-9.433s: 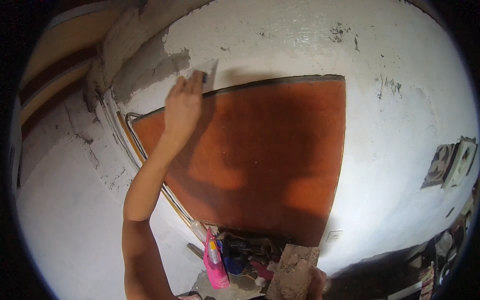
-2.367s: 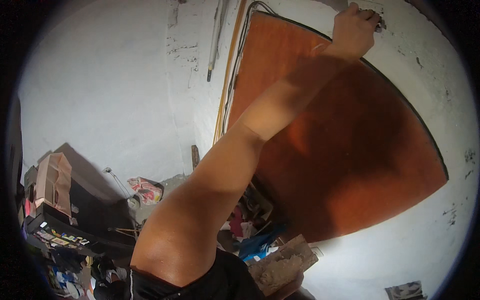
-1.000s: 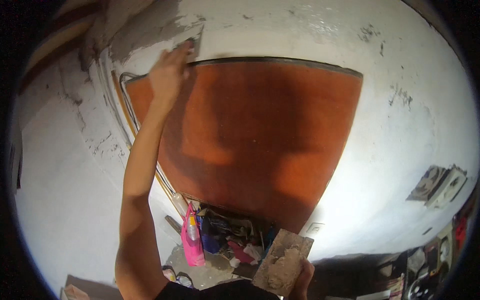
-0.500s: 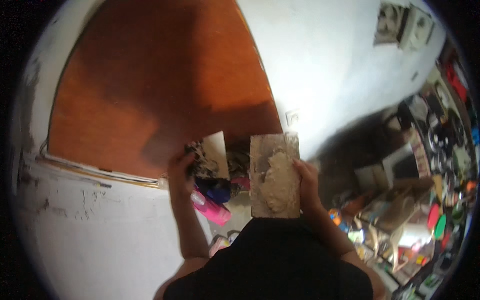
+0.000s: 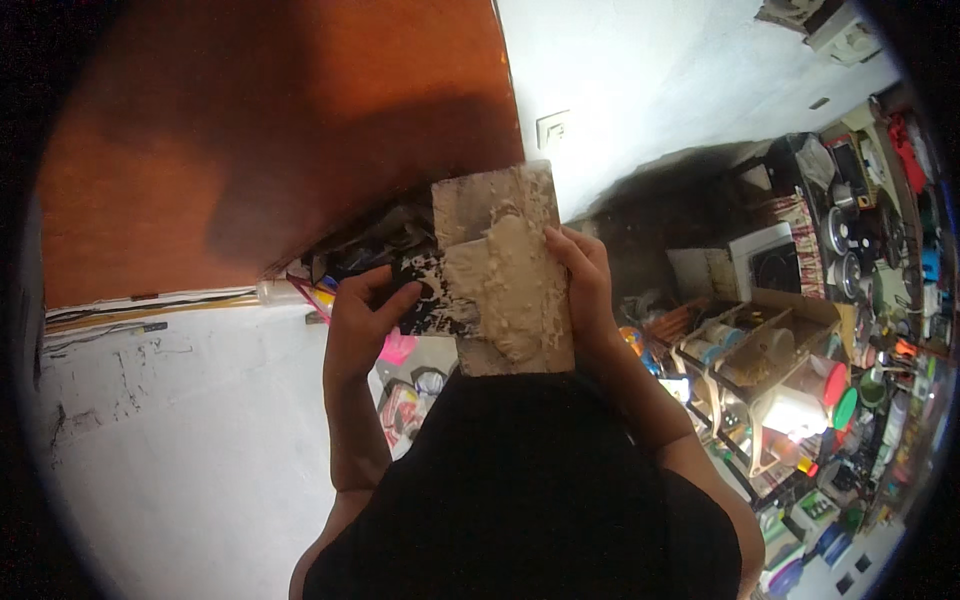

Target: Applying plaster or wall putty to repair a wall using a spatula and a hawk.

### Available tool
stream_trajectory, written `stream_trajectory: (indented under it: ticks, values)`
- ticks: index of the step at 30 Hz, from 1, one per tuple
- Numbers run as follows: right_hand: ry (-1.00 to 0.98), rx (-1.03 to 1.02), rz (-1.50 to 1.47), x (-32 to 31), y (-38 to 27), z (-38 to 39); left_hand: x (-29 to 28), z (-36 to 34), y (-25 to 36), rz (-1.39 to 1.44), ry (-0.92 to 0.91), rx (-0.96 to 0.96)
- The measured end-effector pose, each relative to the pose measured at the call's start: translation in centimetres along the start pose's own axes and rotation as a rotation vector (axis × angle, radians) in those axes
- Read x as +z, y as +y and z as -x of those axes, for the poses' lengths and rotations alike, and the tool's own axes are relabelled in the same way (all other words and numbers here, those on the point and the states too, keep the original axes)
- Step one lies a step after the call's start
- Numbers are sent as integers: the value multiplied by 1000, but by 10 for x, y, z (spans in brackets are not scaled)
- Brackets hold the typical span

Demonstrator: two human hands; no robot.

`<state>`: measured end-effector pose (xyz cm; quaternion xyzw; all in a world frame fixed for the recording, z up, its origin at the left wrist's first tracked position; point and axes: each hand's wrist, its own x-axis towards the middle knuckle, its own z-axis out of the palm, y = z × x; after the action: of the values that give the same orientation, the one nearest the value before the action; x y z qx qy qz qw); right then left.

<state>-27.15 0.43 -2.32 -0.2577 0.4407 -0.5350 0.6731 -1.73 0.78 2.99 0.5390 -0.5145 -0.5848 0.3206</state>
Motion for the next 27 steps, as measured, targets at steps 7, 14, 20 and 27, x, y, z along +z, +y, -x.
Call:
stream_trajectory:
  ticks: [7, 14, 20, 27]
  values:
    - [31, 28, -123, 10, 5, -7, -15, 4, 0, -20, 64, -118]
    - [32, 28, -90, 5, 10, -13, -10, 7, -6, 78, 66, -116]
    - [91, 18, -37, 6, 11, -14, -16, 5, -13, 154, 92, -148]
    - [99, 15, -111, 6, 15, -16, -21, 2, -29, 153, -26, -111]
